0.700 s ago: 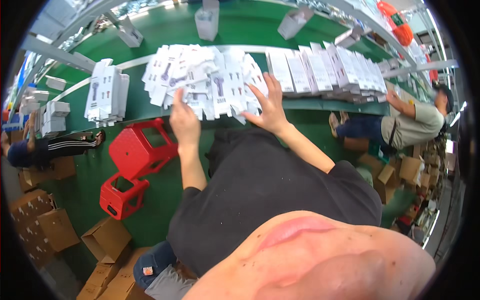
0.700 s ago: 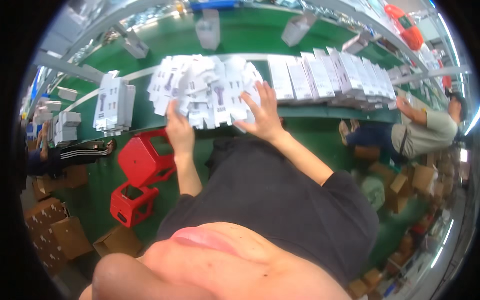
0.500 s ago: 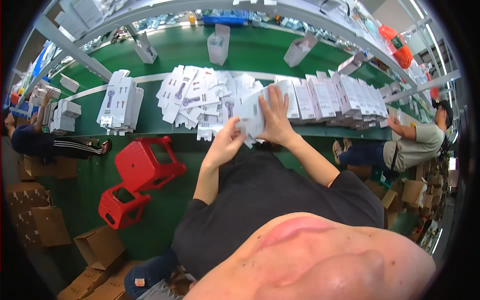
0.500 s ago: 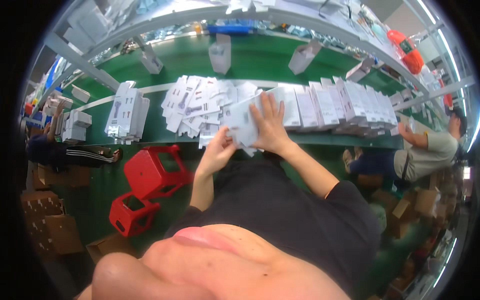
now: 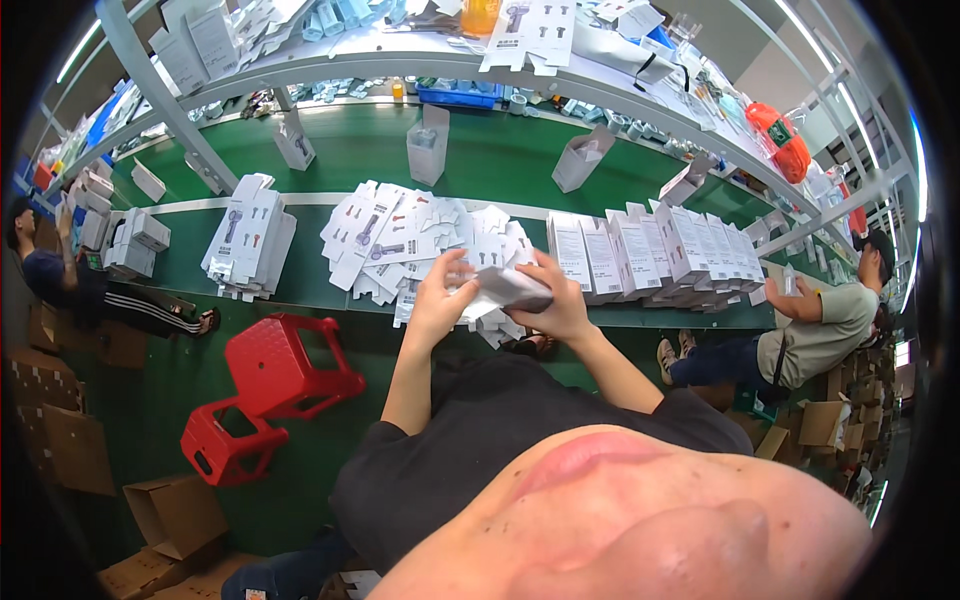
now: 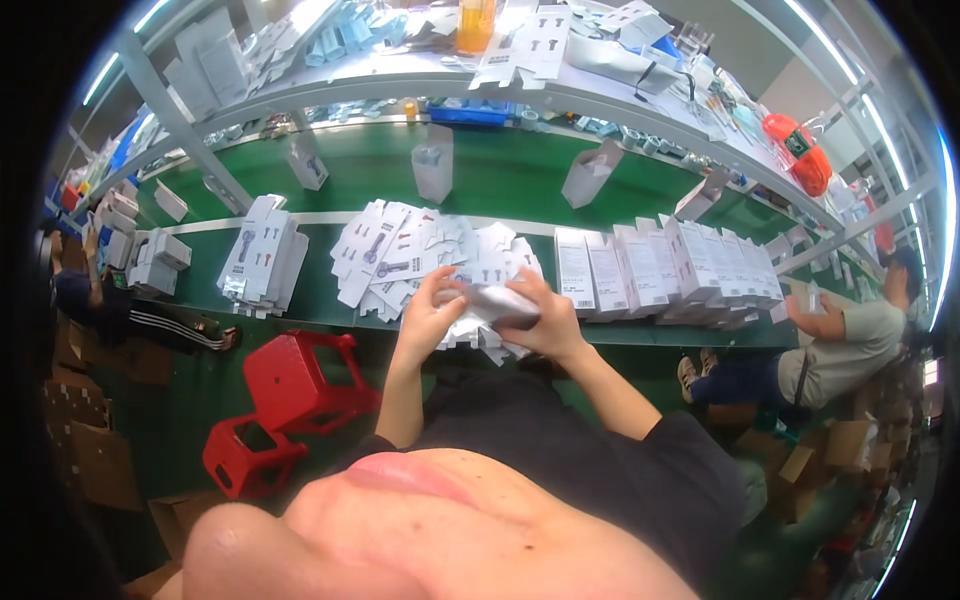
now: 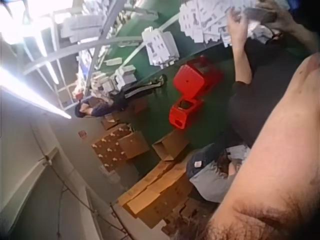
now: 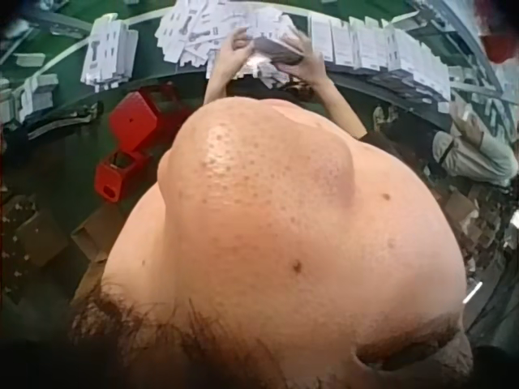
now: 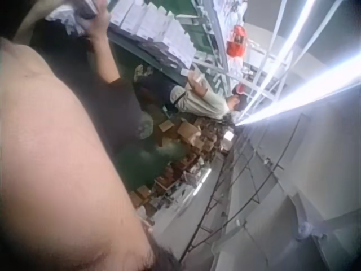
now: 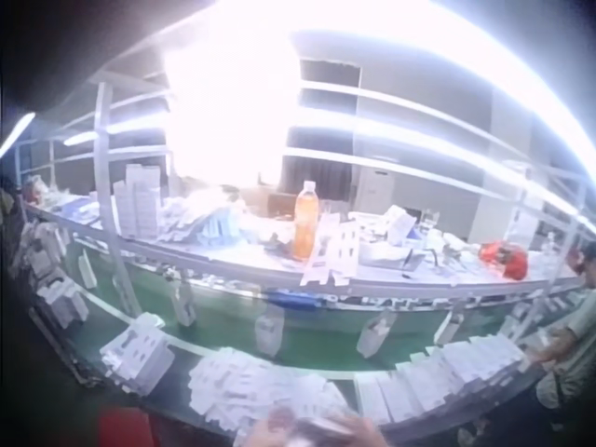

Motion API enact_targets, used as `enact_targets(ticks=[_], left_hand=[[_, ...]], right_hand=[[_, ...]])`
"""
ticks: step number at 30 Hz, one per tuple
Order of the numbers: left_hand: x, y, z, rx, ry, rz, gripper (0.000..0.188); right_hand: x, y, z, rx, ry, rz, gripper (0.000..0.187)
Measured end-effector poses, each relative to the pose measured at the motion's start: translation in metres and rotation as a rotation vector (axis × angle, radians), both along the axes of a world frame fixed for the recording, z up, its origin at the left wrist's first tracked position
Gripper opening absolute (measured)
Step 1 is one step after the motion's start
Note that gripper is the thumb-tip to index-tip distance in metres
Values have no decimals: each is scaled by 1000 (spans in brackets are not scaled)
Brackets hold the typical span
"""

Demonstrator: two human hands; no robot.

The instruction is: The person assembles packaging boxes by picking up flat cardboard sheets from a pile on the workbench, folding each sheet into a box by hand, and placing the folded boxes on the table.

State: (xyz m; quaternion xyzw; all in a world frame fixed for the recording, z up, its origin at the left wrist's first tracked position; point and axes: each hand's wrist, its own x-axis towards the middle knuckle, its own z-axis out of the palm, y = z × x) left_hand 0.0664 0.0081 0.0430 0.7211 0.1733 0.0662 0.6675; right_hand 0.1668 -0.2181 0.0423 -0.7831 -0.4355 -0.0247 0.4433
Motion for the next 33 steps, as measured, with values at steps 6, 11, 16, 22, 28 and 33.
enact_targets(ticks=[6,11,16,22,28,33], left_hand=[[2,-41,1,-592,-856,-322,81],[17,-38,-5,167,-834,-81,71],[11,-72,23,492,-829,139,76],[5,-72,15,275,-803,6,83],[12,-69,1,-304,-507,-187,50],[19,-76,-16,-689,-364,-162,48]], right_hand=[[-14,-2,16,155,84,64,102],[-29,9,33,324,580,113,107],[-27,8,29,378,801,130,125],[-36,13,32,438,808,-9,64],[-45,18,36,375,651,-241,37],[-50,22,25,436,494,-170,48]])
